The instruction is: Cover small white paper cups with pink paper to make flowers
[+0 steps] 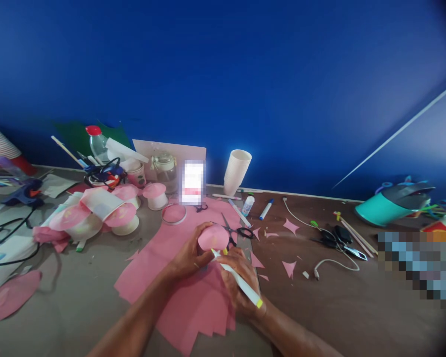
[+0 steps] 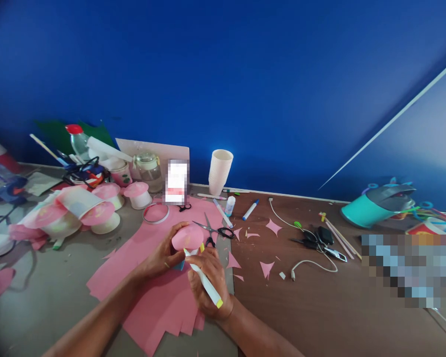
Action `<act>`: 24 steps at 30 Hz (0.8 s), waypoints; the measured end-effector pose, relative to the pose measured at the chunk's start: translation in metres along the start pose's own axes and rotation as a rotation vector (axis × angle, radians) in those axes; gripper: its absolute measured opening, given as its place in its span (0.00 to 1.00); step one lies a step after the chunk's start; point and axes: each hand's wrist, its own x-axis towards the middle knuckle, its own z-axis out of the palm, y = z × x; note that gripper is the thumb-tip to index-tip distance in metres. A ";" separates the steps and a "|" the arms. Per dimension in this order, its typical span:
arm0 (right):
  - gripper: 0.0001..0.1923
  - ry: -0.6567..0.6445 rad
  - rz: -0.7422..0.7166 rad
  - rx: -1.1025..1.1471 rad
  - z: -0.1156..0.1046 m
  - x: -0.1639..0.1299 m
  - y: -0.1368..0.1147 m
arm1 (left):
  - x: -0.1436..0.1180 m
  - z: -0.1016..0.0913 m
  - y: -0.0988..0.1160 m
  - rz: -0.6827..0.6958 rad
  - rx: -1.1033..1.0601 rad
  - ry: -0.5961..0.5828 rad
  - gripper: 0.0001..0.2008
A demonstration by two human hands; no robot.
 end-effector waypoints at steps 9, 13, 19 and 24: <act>0.11 -0.021 0.025 -0.052 -0.003 -0.002 0.003 | 0.000 0.001 0.006 -0.004 0.001 -0.003 0.33; 0.11 -0.016 0.027 -0.065 -0.006 0.000 0.000 | -0.001 0.002 0.003 -0.021 0.001 0.002 0.33; 0.12 0.004 -0.009 -0.013 -0.003 0.003 -0.001 | 0.000 0.002 -0.004 -0.018 0.007 0.020 0.33; 0.14 0.004 -0.001 -0.013 -0.001 0.002 0.000 | 0.000 0.002 -0.006 -0.024 -0.014 0.010 0.34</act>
